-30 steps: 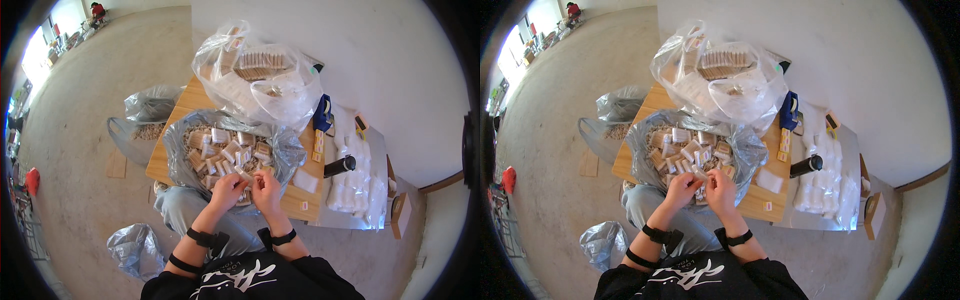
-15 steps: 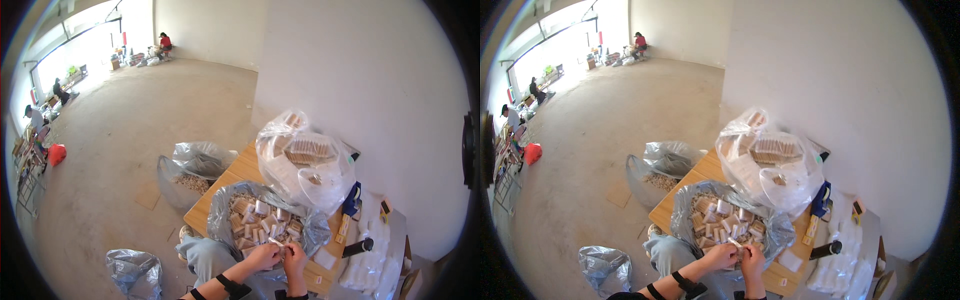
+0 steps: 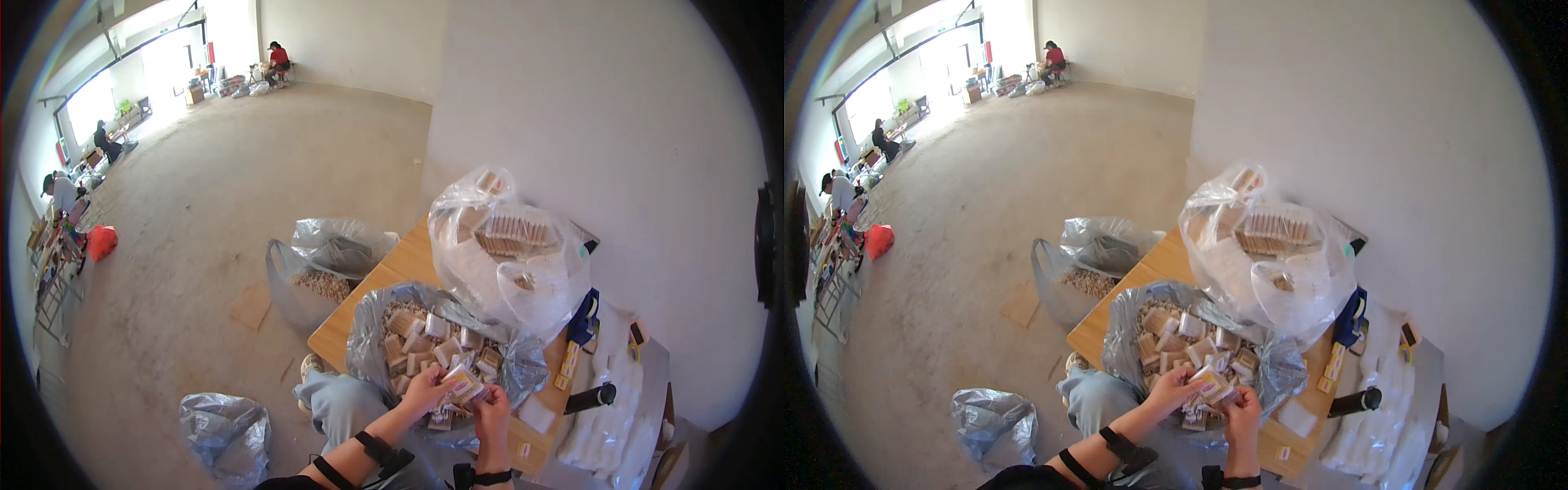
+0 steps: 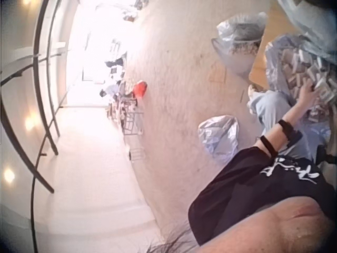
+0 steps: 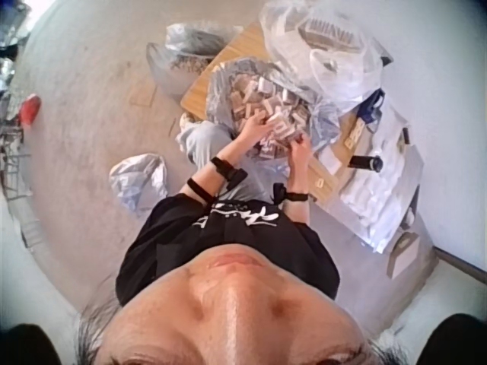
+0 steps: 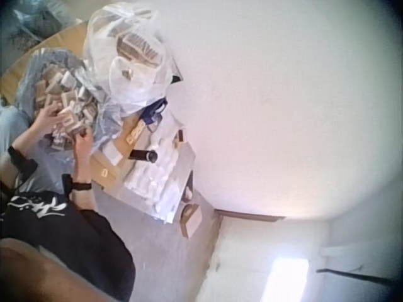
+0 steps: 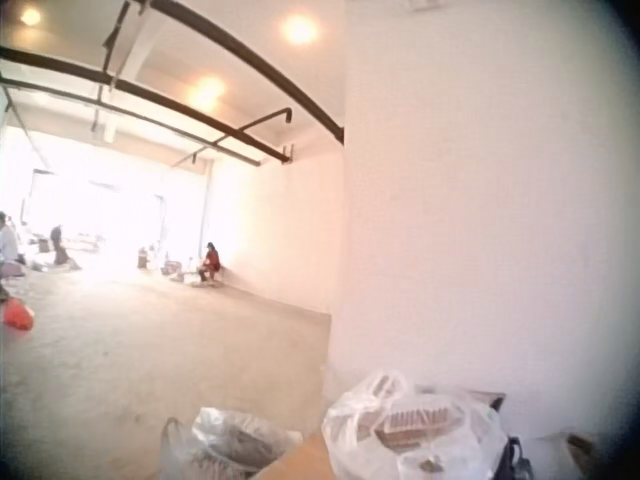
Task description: Packaging bunches of cotton swabs into small plastic bags.
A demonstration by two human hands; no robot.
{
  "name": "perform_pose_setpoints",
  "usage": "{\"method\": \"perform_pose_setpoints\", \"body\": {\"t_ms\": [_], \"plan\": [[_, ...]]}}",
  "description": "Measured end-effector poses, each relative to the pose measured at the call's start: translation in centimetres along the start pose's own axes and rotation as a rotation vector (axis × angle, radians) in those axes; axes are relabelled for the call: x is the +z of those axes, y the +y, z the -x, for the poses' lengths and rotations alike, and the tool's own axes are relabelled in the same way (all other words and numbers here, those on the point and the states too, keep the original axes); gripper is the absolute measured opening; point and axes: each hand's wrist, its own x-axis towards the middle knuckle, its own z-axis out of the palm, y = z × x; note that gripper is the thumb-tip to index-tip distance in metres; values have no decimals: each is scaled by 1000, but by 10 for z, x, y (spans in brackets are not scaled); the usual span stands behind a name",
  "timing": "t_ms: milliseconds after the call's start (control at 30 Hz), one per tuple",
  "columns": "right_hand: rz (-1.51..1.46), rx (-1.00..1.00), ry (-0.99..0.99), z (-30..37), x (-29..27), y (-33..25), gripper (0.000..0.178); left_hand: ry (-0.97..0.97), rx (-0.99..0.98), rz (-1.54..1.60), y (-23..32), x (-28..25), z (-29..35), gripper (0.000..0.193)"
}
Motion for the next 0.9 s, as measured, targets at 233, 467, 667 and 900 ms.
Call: {"method": "perform_pose_setpoints", "body": {"t_ms": [233,467,667,900], "plan": [[520,-379,30,-16,-13,4,22,196,465,-542,13,-3,-11,25],[242,-248,-179,-12,10,-15,20,-26,308,-501,32,17,-6,21],[48,-174,-127,-6,0,-9,15,-50,246,-344,21,22,-1,20],[-44,-210,-126,-9,1,-14,8,-32,258,-226,18,30,-5,17]]}}
